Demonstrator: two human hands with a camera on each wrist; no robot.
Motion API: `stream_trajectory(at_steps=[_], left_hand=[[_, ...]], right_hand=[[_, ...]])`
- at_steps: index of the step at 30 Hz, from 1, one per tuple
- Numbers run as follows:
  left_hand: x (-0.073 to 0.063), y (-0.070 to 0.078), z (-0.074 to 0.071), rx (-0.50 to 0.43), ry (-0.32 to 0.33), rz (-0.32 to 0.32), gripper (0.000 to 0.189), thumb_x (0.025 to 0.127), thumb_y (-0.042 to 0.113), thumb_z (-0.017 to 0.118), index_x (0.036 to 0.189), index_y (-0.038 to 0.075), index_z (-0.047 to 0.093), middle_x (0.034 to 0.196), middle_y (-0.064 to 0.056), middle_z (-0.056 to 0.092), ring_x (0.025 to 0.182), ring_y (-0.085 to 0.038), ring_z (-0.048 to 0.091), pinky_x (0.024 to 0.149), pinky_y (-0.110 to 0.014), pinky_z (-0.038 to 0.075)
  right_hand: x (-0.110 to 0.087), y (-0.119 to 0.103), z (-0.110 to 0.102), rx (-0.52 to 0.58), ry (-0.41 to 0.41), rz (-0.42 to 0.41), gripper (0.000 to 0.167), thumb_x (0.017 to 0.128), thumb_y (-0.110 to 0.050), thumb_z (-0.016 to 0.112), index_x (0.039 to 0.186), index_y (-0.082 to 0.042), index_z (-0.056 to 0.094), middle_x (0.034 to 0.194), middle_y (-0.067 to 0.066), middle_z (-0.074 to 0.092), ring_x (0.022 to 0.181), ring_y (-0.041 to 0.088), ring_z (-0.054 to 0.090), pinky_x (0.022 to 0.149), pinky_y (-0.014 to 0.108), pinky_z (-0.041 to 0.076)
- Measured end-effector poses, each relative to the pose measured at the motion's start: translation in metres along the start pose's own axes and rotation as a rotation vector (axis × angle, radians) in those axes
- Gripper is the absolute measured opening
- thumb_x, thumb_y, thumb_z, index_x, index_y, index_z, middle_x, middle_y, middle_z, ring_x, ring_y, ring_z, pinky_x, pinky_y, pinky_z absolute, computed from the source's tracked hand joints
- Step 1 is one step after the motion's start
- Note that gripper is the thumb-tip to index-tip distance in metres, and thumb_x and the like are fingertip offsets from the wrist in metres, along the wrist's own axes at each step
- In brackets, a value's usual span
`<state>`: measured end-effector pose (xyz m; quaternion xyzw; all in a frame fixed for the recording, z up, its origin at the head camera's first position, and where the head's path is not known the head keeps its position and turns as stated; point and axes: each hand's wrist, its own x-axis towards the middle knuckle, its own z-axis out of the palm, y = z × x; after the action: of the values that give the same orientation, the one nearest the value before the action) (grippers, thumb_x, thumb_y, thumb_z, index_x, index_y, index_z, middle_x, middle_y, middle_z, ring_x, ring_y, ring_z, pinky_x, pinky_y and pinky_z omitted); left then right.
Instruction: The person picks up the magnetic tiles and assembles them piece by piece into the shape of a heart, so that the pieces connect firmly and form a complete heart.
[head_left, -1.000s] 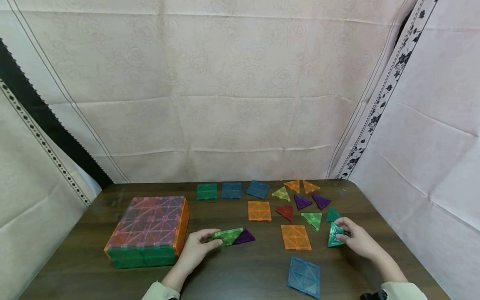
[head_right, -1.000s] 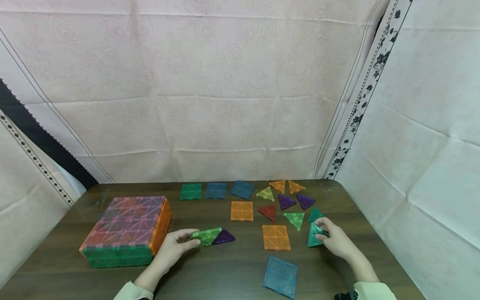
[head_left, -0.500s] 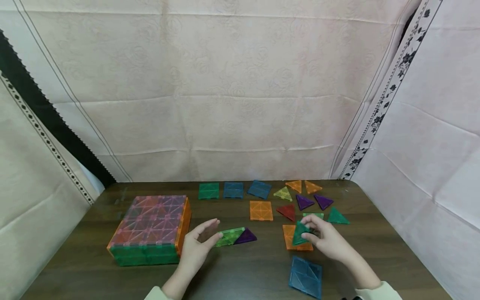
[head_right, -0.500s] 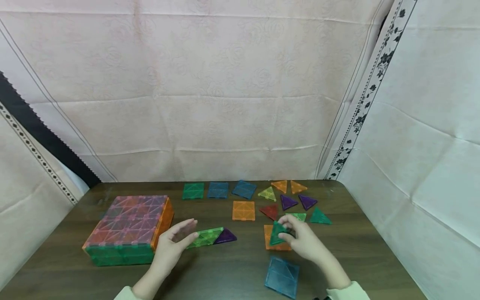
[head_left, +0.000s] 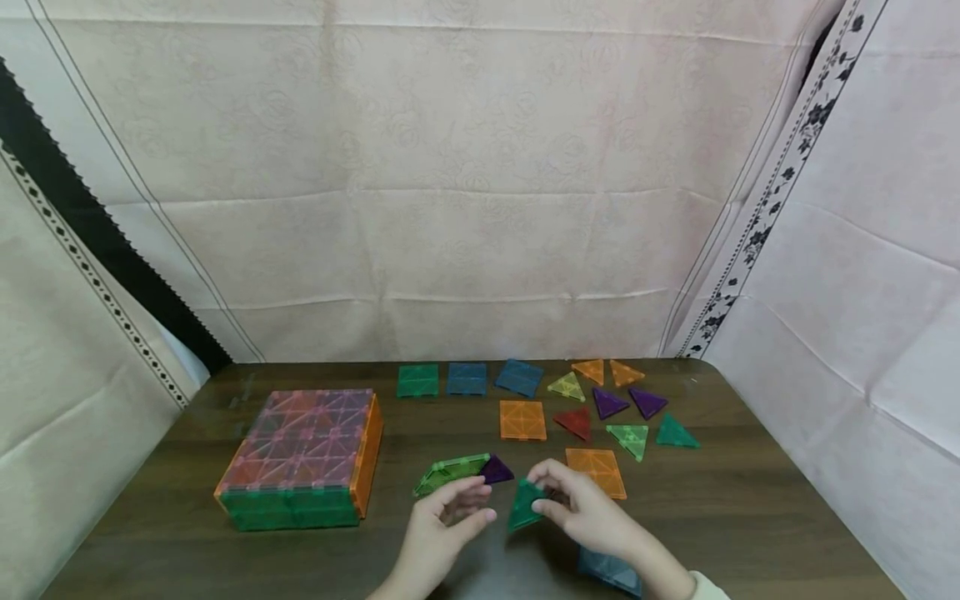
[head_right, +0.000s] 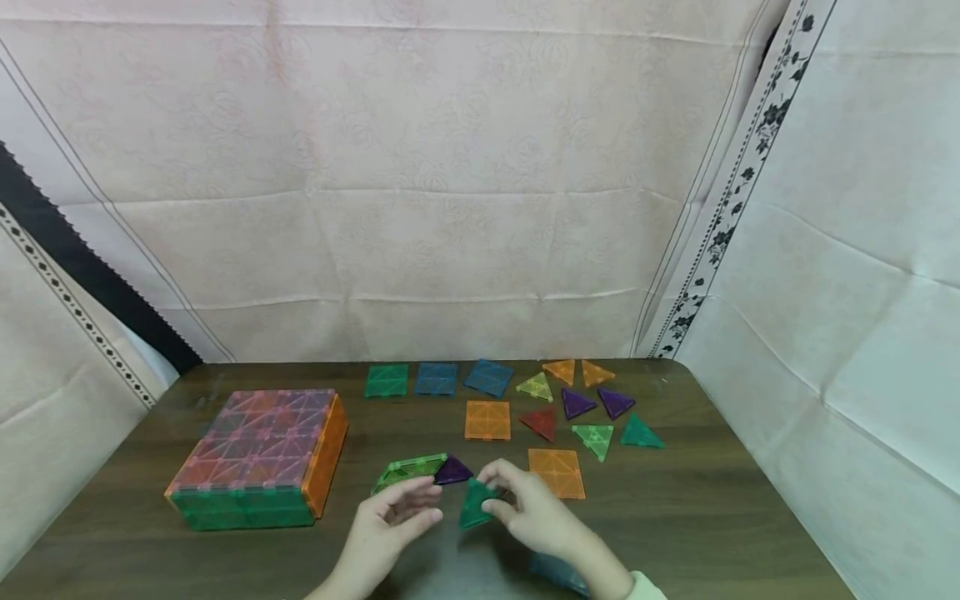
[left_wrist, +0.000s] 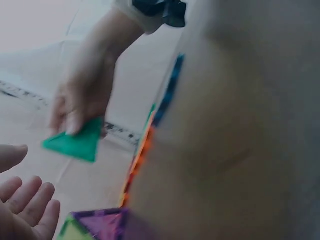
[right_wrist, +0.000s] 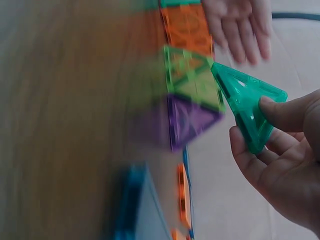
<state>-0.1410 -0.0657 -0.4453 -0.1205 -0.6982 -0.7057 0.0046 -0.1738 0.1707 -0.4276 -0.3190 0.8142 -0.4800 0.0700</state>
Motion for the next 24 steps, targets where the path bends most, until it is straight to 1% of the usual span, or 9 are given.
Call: stream_trajectory(at_steps=[3, 6, 9, 13, 17, 24], left_hand=[[-0.002, -0.005, 0.003, -0.017, -0.057, -0.050, 0.044, 0.087, 0.012, 0.072, 0.124, -0.006, 0.059, 0.117, -0.022, 0.064, 0.104, -0.023, 0.063, 0.084, -0.022, 0.051], [-0.002, -0.009, 0.005, -0.037, -0.078, -0.073, 0.043, 0.087, 0.011, 0.072, 0.124, -0.006, 0.059, 0.116, -0.020, 0.064, 0.102, -0.019, 0.063, 0.083, -0.021, 0.051], [-0.002, -0.010, 0.005, -0.048, -0.082, -0.086, 0.039, 0.086, 0.009, 0.072, 0.121, -0.006, 0.060, 0.113, -0.018, 0.064, 0.097, -0.013, 0.062, 0.081, -0.021, 0.052], [-0.002, -0.009, 0.006, -0.045, -0.068, -0.097, 0.034, 0.086, 0.007, 0.072, 0.115, -0.007, 0.063, 0.107, -0.015, 0.065, 0.090, -0.008, 0.062, 0.077, -0.020, 0.052], [-0.001, -0.009, 0.006, -0.042, -0.056, -0.107, 0.029, 0.086, 0.005, 0.071, 0.111, -0.008, 0.064, 0.103, -0.014, 0.065, 0.085, -0.007, 0.062, 0.073, -0.019, 0.052], [-0.001, -0.011, 0.005, -0.010, -0.056, -0.096, 0.023, 0.087, 0.004, 0.070, 0.107, -0.007, 0.066, 0.101, -0.014, 0.066, 0.081, -0.007, 0.062, 0.070, -0.019, 0.052]], right_hand=[[0.005, -0.003, 0.011, 0.001, -0.009, -0.020, 0.019, 0.096, -0.014, 0.060, 0.113, -0.010, 0.054, 0.101, 0.003, 0.066, 0.090, 0.007, 0.059, 0.073, 0.025, 0.050], [0.008, -0.005, 0.021, 0.021, -0.022, -0.031, 0.019, 0.096, -0.013, 0.060, 0.113, -0.011, 0.054, 0.105, 0.004, 0.065, 0.095, 0.008, 0.060, 0.078, 0.025, 0.051], [0.011, -0.007, 0.027, 0.056, -0.035, -0.046, 0.018, 0.095, -0.012, 0.060, 0.112, -0.010, 0.054, 0.104, 0.006, 0.065, 0.092, 0.008, 0.061, 0.077, 0.026, 0.052], [0.013, -0.008, 0.032, 0.077, -0.041, -0.054, 0.016, 0.095, -0.013, 0.061, 0.110, -0.011, 0.055, 0.101, 0.006, 0.064, 0.089, 0.007, 0.061, 0.074, 0.026, 0.053], [0.014, -0.007, 0.035, 0.091, -0.049, -0.051, 0.016, 0.095, -0.015, 0.061, 0.109, -0.011, 0.056, 0.101, 0.005, 0.063, 0.089, 0.008, 0.061, 0.075, 0.026, 0.053], [0.013, -0.006, 0.036, 0.089, -0.057, -0.037, 0.018, 0.094, -0.016, 0.063, 0.110, -0.012, 0.056, 0.102, 0.006, 0.064, 0.089, 0.007, 0.060, 0.075, 0.026, 0.052]])
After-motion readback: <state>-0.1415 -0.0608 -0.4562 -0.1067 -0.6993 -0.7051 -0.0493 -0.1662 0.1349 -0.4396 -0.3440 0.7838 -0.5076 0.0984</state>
